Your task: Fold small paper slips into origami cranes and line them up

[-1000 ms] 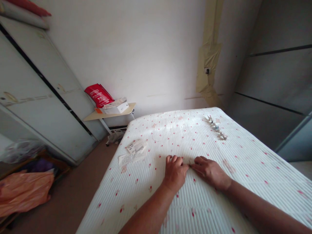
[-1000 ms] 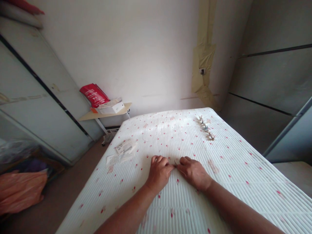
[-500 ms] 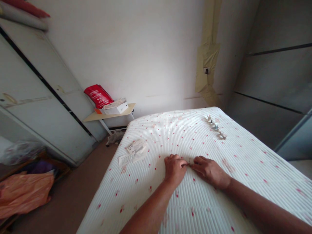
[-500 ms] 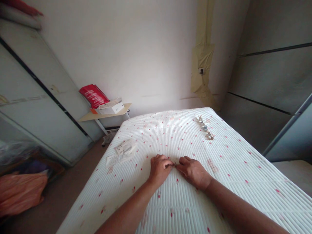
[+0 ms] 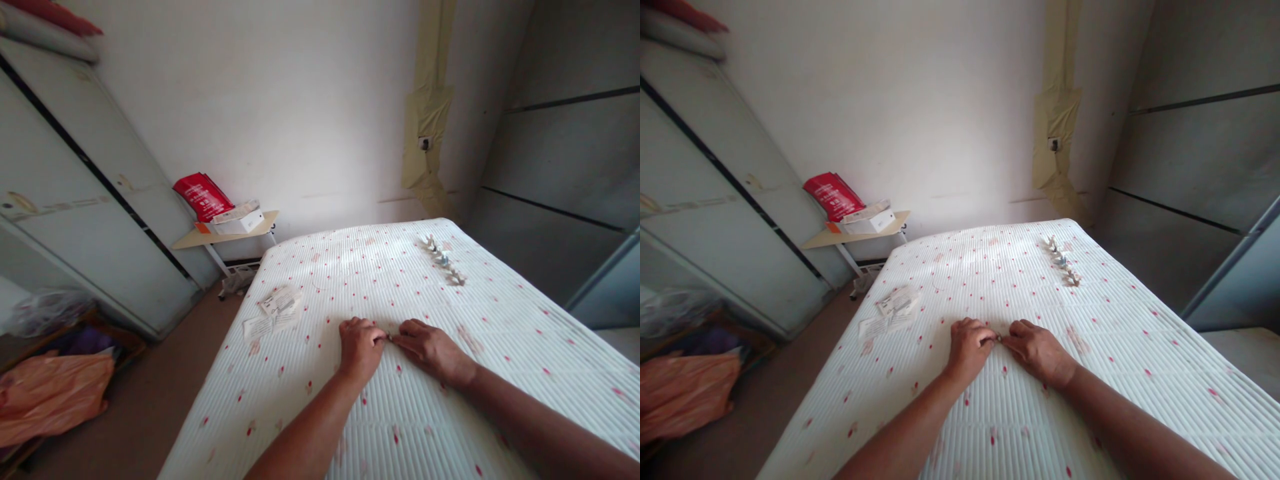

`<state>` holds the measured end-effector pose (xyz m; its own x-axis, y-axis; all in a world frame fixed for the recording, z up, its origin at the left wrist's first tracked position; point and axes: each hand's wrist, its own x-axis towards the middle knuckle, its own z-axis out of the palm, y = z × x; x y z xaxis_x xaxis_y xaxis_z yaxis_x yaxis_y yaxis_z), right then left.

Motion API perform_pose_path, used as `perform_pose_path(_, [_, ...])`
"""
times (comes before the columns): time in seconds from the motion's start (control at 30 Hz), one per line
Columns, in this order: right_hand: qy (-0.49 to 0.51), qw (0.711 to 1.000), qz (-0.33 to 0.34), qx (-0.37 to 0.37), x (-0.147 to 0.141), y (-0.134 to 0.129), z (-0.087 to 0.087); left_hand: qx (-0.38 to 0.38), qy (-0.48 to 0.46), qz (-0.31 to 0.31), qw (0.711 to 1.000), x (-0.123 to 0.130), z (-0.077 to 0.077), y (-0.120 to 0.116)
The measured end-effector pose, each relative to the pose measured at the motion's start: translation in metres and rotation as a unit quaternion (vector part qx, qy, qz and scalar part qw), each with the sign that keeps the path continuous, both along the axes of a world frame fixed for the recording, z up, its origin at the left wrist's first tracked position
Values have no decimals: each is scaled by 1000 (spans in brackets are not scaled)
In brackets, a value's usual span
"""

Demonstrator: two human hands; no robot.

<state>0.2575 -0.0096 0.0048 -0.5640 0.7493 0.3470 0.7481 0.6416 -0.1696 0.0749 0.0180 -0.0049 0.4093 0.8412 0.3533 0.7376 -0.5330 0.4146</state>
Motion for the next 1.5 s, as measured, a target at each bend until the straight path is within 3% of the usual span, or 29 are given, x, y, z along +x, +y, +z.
perform_pose_path(0.27, [-61, 998, 24, 14, -3, 0, 13, 109, 118, -76, 984, -6, 4, -3])
perform_pose_path(0.4, [-110, 993, 47, 20, 0, 2, 21, 135, 160, -135, 968, -14, 7, 1])
perform_pose_path(0.57, [-129, 988, 79, 32, 6, 10, 20, 143, 209, -201, 946, -21, 18, 10])
perform_pose_path(0.73, [-109, 991, 78, 30, 10, 12, 16, 131, 221, -198, 946, -25, 21, 12])
perform_pose_path(0.97, [-61, 995, 74, 6, 15, 9, 13, 127, 187, -137, 964, -28, 14, 3])
perform_pose_path(1.5, [-41, 997, 52, 35, 20, 4, 7, 177, 133, -139, 965, -33, 9, 1])
